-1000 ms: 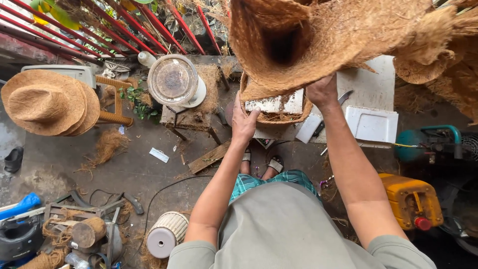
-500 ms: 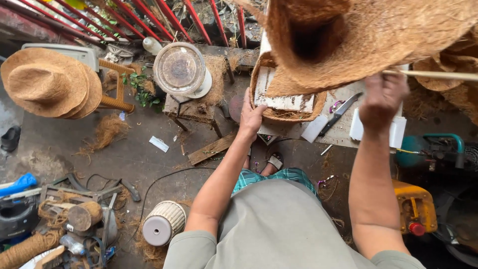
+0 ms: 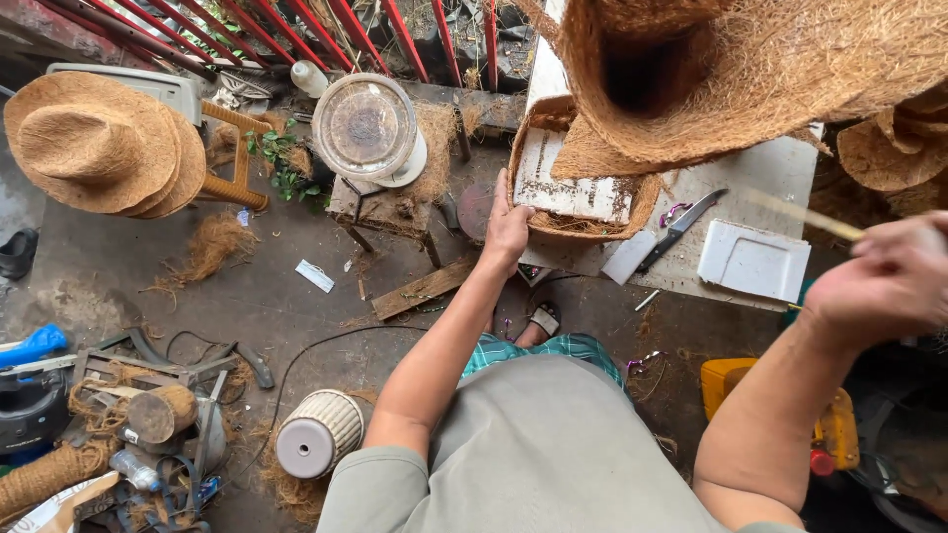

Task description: The person repeatedly sharpens thin wooden sticks using a large knife, then inserts the sharpened ends into a woven basket-like object. The person continues to sharpen additional sticks and insert them into the basket.

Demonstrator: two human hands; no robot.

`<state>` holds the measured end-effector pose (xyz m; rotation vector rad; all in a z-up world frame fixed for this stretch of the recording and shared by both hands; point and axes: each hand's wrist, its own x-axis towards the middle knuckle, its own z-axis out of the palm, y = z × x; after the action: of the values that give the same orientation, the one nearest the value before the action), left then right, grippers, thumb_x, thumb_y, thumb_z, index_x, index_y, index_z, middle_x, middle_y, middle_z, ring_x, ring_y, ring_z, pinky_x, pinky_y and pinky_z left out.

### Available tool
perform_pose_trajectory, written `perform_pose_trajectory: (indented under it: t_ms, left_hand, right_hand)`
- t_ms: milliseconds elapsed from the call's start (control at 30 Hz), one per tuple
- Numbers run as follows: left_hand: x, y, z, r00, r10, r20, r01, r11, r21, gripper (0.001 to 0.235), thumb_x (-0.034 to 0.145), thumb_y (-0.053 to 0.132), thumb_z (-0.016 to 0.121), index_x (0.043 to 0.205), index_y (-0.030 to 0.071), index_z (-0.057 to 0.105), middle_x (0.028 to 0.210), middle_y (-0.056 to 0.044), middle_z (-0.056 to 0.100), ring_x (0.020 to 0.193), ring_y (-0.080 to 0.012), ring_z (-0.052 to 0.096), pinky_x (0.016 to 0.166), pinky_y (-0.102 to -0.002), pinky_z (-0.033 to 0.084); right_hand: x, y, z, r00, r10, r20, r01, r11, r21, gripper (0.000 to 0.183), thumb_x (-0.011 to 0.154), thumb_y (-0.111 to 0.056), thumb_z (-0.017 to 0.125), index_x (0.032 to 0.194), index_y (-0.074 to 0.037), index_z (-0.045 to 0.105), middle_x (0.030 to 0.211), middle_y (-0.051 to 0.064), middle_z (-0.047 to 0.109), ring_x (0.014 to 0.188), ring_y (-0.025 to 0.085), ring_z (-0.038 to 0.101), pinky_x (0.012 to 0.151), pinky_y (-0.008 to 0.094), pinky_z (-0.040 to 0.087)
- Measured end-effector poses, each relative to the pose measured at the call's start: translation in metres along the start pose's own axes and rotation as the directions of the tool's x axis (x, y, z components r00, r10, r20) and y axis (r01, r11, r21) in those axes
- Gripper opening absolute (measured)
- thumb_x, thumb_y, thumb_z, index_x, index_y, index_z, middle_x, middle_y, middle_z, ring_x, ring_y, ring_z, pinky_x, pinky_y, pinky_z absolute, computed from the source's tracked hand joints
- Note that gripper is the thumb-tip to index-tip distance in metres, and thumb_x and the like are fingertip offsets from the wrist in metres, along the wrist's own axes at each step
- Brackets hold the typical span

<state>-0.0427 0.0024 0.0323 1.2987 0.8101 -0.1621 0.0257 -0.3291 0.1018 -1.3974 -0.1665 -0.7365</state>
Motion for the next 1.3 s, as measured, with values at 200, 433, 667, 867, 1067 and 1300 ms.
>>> perform_pose_trajectory:
  t_ms: [200,433,667,867,1067,1300]
  left_hand:
    - [-0.003,-0.01,0.001,1.0,-0.002,0.006,0.002,1.0,0.002,0.079,0.092,0.001,0.042,0.159,0.025,0.008,0.169,-0.001,0.002,0.154,-0.0221,0.01,0.124,-0.044,0.014]
    - [-0.002,-0.033,-0.005,0.972,0.234,-0.036,-0.235,0.972,-0.024,0.085,0.082,0.002,0.049,0.161,0.016,0.019,0.163,-0.03,0.015,0.151,-0.0474,0.007,0.121,-0.059,0.01]
    - [-0.006,-0.037,-0.049,0.932,0.343,-0.118,-0.35,0.935,-0.046,0.089,0.079,0.001,0.05,0.161,0.019,0.022,0.163,-0.026,0.018,0.152,-0.0419,0.013,0.122,-0.052,0.013]
    - [-0.022,0.038,-0.109,0.887,0.179,-0.426,-0.342,0.874,-0.344,0.05,0.092,0.019,0.049,0.137,-0.002,0.056,0.127,-0.034,0.061,0.107,-0.048,0.063,0.068,-0.057,0.06]
    - [0.064,0.01,-0.224,0.85,0.298,-0.434,-0.397,0.904,-0.157,0.086,0.081,0.001,0.052,0.16,0.02,0.022,0.161,-0.031,0.021,0.147,-0.0487,0.025,0.119,-0.055,0.025]
    - [0.126,0.036,-0.289,0.851,0.304,-0.429,-0.371,0.925,-0.082,0.083,0.087,0.003,0.051,0.16,0.029,0.022,0.163,-0.025,0.019,0.15,-0.0454,0.017,0.121,-0.061,0.012]
  right_hand:
    - [-0.063,0.08,0.044,0.933,0.151,0.326,-0.037,0.943,-0.332,0.029,0.103,-0.001,0.051,0.078,-0.012,0.059,0.082,0.006,0.064,0.109,0.031,0.07,0.106,0.055,0.056]
    - [-0.144,0.188,0.046,0.799,0.524,0.296,-0.421,0.838,-0.348,0.042,0.101,-0.034,0.066,0.126,0.0,0.061,0.116,0.021,0.063,0.106,0.032,0.062,0.099,0.049,0.047]
    - [-0.145,0.197,0.099,0.726,0.532,0.436,-0.486,0.845,-0.223,0.035,0.094,-0.018,0.074,0.126,-0.007,0.066,0.11,0.008,0.067,0.095,0.016,0.063,0.088,0.038,0.054]
    - [-0.15,0.18,0.204,0.623,0.538,0.568,-0.564,0.812,-0.151,0.025,0.095,-0.012,0.07,0.12,-0.011,0.071,0.096,0.003,0.071,0.082,0.008,0.064,0.074,0.031,0.06]
    - [-0.162,0.114,0.362,0.555,0.483,0.677,-0.592,0.802,-0.086,0.036,0.091,-0.015,0.072,0.126,-0.006,0.067,0.103,0.008,0.071,0.092,0.014,0.064,0.082,0.035,0.059]
    - [-0.196,0.169,0.446,0.543,0.52,0.659,-0.519,0.825,-0.224,0.028,0.091,-0.02,0.07,0.117,-0.013,0.074,0.096,0.01,0.073,0.092,0.016,0.067,0.085,0.041,0.055]
